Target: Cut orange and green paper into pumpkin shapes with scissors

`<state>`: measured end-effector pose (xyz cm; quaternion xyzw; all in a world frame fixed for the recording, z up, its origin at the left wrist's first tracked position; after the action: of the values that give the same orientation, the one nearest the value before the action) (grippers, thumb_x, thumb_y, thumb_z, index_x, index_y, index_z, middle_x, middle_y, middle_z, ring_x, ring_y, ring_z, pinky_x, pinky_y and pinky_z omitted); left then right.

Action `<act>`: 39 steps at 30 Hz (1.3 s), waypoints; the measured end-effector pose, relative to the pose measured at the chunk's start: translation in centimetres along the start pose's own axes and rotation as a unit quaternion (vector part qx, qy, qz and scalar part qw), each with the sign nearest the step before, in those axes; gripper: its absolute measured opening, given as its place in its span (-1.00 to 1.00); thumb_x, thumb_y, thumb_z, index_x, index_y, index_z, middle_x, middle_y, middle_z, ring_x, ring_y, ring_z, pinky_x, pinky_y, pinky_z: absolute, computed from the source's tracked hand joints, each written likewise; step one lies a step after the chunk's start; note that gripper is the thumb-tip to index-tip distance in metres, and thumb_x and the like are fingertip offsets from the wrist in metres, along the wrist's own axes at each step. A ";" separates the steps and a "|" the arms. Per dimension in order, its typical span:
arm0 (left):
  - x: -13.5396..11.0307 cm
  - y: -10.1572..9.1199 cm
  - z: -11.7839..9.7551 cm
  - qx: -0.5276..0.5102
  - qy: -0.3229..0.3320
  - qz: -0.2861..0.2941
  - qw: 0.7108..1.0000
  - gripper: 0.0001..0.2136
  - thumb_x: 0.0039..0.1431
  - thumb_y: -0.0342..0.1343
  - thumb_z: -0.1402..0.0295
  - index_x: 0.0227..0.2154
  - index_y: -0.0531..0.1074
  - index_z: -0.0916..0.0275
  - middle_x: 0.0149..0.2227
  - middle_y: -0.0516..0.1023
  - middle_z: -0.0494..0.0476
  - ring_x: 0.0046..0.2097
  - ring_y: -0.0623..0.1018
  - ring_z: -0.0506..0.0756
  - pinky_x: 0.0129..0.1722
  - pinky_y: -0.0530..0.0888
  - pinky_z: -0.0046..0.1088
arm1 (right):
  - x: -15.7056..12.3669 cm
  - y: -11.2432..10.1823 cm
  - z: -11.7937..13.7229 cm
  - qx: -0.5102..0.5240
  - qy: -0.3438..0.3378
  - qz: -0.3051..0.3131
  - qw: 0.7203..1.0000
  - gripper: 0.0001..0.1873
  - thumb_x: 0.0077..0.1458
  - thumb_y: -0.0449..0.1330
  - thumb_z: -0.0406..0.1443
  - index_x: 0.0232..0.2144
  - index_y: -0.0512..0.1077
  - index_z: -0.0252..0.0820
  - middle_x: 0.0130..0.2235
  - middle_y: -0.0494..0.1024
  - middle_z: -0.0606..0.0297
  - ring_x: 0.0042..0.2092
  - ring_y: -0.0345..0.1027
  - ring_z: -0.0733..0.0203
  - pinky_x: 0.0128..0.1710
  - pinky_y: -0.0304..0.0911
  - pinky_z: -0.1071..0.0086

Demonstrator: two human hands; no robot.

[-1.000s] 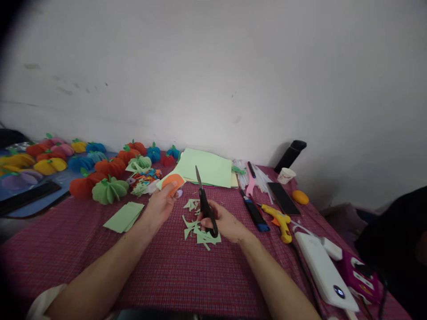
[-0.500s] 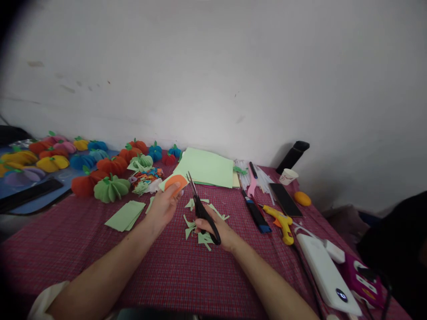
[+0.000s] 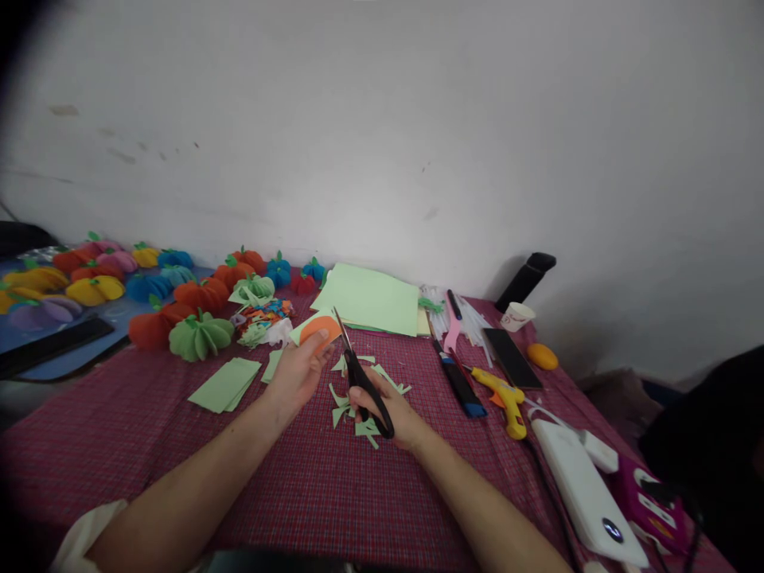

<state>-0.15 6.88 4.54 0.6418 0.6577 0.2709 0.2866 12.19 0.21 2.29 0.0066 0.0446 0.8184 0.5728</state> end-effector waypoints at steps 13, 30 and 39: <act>-0.2 0.1 -0.2 0.001 0.009 -0.008 1.000 -0.81 -0.25 0.22 0.44 -0.47 0.42 0.32 -0.46 0.50 0.04 -0.41 0.47 -0.02 -0.36 0.36 -0.49 | 0.0 -0.1 0.7 -0.044 -0.013 -0.012 0.999 -0.64 0.03 0.11 -0.10 -0.16 0.25 -0.17 -0.47 0.29 0.39 -0.53 0.16 0.41 -0.55 0.06 0.51; -0.2 0.3 -0.4 -0.003 0.010 -0.007 1.000 -0.82 -0.25 0.22 0.46 -0.48 0.42 0.33 -0.47 0.50 0.04 -0.42 0.47 -0.02 -0.36 0.36 -0.49 | 0.0 -0.3 0.8 -0.060 -0.006 -0.015 0.998 -0.61 0.01 0.12 -0.07 -0.16 0.25 -0.16 -0.50 0.29 0.42 -0.56 0.12 0.42 -0.58 0.00 0.51; -0.1 0.2 -0.3 -0.006 0.018 0.016 1.000 -0.82 -0.22 0.21 0.44 -0.45 0.43 0.32 -0.44 0.51 0.05 -0.40 0.47 -0.03 -0.35 0.36 -0.51 | -0.1 -0.5 0.7 -0.065 -0.005 -0.019 0.998 -0.60 0.01 0.12 -0.08 -0.16 0.27 -0.17 -0.51 0.27 0.41 -0.57 0.10 0.42 -0.60 -0.03 0.52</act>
<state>-0.19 6.80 4.92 0.6453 0.6508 0.2910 0.2745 12.73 0.36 2.94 -0.0274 -0.0113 0.8087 0.5874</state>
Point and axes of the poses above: each hand's wrist, its own x-axis towards the middle knuckle, its own y-axis out of the palm, z = x × y, the point moved 6 cm from there along x, towards the middle knuckle
